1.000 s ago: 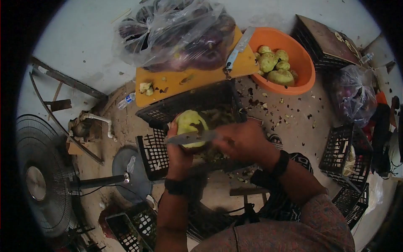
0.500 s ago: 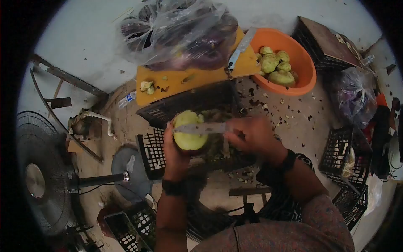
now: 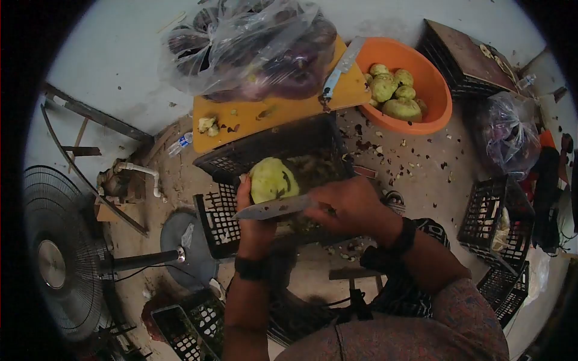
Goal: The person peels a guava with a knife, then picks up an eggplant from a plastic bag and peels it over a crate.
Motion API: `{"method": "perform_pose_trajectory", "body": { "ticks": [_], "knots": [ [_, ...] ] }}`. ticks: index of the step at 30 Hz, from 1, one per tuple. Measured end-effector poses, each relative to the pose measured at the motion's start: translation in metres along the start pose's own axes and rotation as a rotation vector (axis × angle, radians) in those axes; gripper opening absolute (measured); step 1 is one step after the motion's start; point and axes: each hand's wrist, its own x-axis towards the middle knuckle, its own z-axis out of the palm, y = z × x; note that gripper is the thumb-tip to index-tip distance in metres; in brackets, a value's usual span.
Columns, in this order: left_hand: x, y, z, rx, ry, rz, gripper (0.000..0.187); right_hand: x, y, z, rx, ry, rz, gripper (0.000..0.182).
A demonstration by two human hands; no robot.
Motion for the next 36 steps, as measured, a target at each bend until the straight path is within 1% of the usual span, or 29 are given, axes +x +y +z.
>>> {"method": "perform_pose_trajectory", "body": {
  "ticks": [4, 7, 9, 12, 13, 15, 18, 19, 21, 22, 24, 26, 28, 30, 31, 33, 34, 36],
  "knots": [
    [-0.004, 0.001, 0.005, 0.003, 0.026, -0.018, 0.05, -0.001, -0.001, -0.001, 0.005, 0.036, -0.009, 0.023],
    [-0.004, 0.004, 0.007, -0.01, 0.05, -0.031, 0.049, -0.001, 0.001, -0.004, -0.072, 0.031, -0.02, 0.023],
    [-0.003, 0.006, 0.006, -0.035, 0.054, -0.036, 0.048, 0.0, 0.001, -0.008, -0.078, -0.024, 0.04, 0.024],
    [0.0, 0.004, 0.002, -0.039, 0.087, -0.03, 0.049, 0.002, -0.001, -0.011, -0.077, -0.064, 0.057, 0.024],
    [0.0, 0.003, 0.0, -0.02, 0.069, -0.015, 0.049, 0.002, -0.001, -0.009, -0.077, -0.065, 0.057, 0.024],
    [0.002, 0.001, -0.004, 0.0, 0.051, 0.001, 0.049, 0.002, -0.001, -0.006, -0.061, 0.039, -0.024, 0.025],
    [0.003, -0.002, -0.007, -0.043, 0.047, -0.022, 0.047, 0.003, -0.002, -0.007, -0.1, -0.002, -0.004, 0.025],
    [0.002, -0.001, -0.006, -0.043, 0.017, -0.017, 0.046, 0.003, 0.0, -0.007, -0.101, -0.002, -0.004, 0.025],
    [0.001, -0.001, -0.007, -0.043, -0.015, -0.011, 0.046, 0.004, 0.007, -0.006, -0.009, 0.004, 0.046, 0.025],
    [0.0, -0.001, -0.01, -0.025, -0.034, -0.011, 0.045, 0.004, 0.009, -0.006, -0.01, 0.005, 0.046, 0.025],
    [0.0, -0.001, -0.011, -0.007, -0.053, -0.009, 0.045, 0.003, 0.013, -0.006, -0.053, 0.064, 0.064, 0.018],
    [0.0, -0.001, -0.009, 0.006, -0.082, 0.041, 0.044, 0.003, 0.013, -0.007, -0.051, 0.046, 0.062, 0.018],
    [0.0, -0.001, -0.009, 0.033, -0.07, 0.051, 0.044, 0.003, 0.011, -0.007, -0.048, 0.029, 0.061, 0.018],
    [0.0, -0.001, -0.008, 0.061, -0.06, 0.061, 0.044, 0.002, 0.006, -0.006, -0.055, 0.051, -0.053, 0.017],
    [0.001, -0.001, -0.006, 0.034, -0.043, 0.041, 0.045, 0.003, 0.003, -0.007, -0.054, 0.052, -0.052, 0.017],
    [0.0, 0.001, -0.005, 0.009, -0.025, 0.021, 0.045, 0.003, -0.001, -0.01, 0.031, -0.004, -0.051, 0.018],
    [0.0, 0.001, -0.004, 0.021, -0.037, 0.026, 0.045, 0.003, -0.001, -0.01, 0.031, -0.004, -0.05, 0.018],
    [0.0, 0.001, -0.004, 0.034, -0.051, 0.028, 0.045, 0.002, 0.0, -0.01, 0.036, -0.083, 0.005, 0.021]
  ]
}}
